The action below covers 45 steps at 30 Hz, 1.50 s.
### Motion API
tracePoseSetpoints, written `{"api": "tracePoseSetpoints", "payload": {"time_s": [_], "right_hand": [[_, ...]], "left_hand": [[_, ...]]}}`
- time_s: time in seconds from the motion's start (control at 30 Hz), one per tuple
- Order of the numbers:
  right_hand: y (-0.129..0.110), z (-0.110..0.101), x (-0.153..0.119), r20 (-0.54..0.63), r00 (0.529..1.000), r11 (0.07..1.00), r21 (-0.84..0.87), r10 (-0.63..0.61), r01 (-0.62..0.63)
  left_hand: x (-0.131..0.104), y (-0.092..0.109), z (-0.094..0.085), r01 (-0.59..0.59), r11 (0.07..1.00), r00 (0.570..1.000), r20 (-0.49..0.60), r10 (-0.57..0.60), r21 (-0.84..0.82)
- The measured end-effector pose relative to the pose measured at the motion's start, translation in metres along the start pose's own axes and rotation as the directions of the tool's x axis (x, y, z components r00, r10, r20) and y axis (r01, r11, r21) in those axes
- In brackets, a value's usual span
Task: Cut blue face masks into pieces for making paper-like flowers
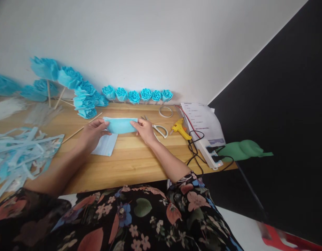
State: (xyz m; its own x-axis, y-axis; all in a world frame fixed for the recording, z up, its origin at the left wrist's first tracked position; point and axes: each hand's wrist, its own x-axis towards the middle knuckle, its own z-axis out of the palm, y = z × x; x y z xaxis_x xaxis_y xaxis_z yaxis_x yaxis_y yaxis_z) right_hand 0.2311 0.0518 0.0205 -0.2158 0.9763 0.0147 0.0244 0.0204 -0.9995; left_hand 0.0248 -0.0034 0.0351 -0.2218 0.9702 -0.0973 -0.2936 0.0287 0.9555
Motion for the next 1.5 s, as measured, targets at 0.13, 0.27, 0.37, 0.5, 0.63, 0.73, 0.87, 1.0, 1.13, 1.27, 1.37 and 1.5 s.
{"api": "tracePoseSetpoints", "payload": {"time_s": [0.13, 0.27, 0.37, 0.5, 0.63, 0.73, 0.87, 1.0, 1.13, 1.27, 1.37, 1.5], "right_hand": [[-0.001, -0.001, 0.000, -0.014, 1.000, 0.999, -0.038, -0.007, 0.007], [0.000, -0.002, 0.000, -0.014, 1.000, 0.999, -0.052, -0.010, 0.009], [0.002, -0.002, 0.000, -0.008, 1.000, 0.998, -0.055, -0.012, 0.011], [0.004, -0.002, 0.002, 0.009, 1.000, 0.999, -0.047, -0.008, 0.009], [0.004, -0.001, 0.002, 0.029, 1.000, 1.000, -0.020, 0.010, -0.010], [0.002, 0.000, 0.001, 0.040, 0.999, 0.999, -0.031, 0.019, -0.018], [0.002, 0.001, 0.000, 0.062, 0.997, 0.998, -0.059, 0.037, -0.034], [0.006, 0.001, -0.001, 0.109, 0.994, 0.996, -0.088, 0.017, -0.007], [0.007, 0.003, -0.003, 0.153, 0.988, 0.999, -0.050, 0.000, 0.008], [0.003, 0.006, -0.004, 0.159, 0.986, 0.999, 0.008, 0.039, -0.041], [0.001, 0.008, -0.004, 0.149, 0.986, 0.996, 0.031, 0.078, -0.083], [0.000, 0.008, -0.004, 0.146, 0.986, 0.994, 0.056, 0.084, -0.093]], "left_hand": [[-0.001, 0.000, 0.000, 0.001, 1.000, 1.000, 0.004, -0.001, 0.001], [0.000, 0.000, 0.000, -0.002, 1.000, 1.000, 0.002, 0.002, 0.007], [0.001, -0.001, 0.000, 0.002, 1.000, 1.000, 0.008, -0.002, -0.001], [0.002, -0.004, -0.001, -0.004, 1.000, 0.999, 0.042, 0.004, -0.010], [0.003, -0.005, -0.002, -0.041, 0.999, 0.992, 0.118, 0.044, -0.023], [0.002, -0.004, -0.001, -0.059, 0.998, 0.988, 0.147, 0.053, 0.038], [0.000, 0.000, 0.000, -0.082, 0.968, 0.986, 0.162, 0.044, 0.237], [-0.004, 0.005, 0.004, -0.051, 0.927, 0.990, 0.144, -0.004, 0.371], [-0.008, 0.008, 0.006, 0.033, 0.927, 0.993, 0.093, -0.073, 0.373], [-0.008, 0.005, 0.006, 0.042, 0.957, 0.993, 0.095, -0.072, 0.286], [-0.008, 0.003, 0.006, 0.032, 0.966, 0.991, 0.115, -0.064, 0.257], [-0.008, 0.003, 0.006, 0.027, 0.971, 0.992, 0.113, -0.055, 0.238]]}}
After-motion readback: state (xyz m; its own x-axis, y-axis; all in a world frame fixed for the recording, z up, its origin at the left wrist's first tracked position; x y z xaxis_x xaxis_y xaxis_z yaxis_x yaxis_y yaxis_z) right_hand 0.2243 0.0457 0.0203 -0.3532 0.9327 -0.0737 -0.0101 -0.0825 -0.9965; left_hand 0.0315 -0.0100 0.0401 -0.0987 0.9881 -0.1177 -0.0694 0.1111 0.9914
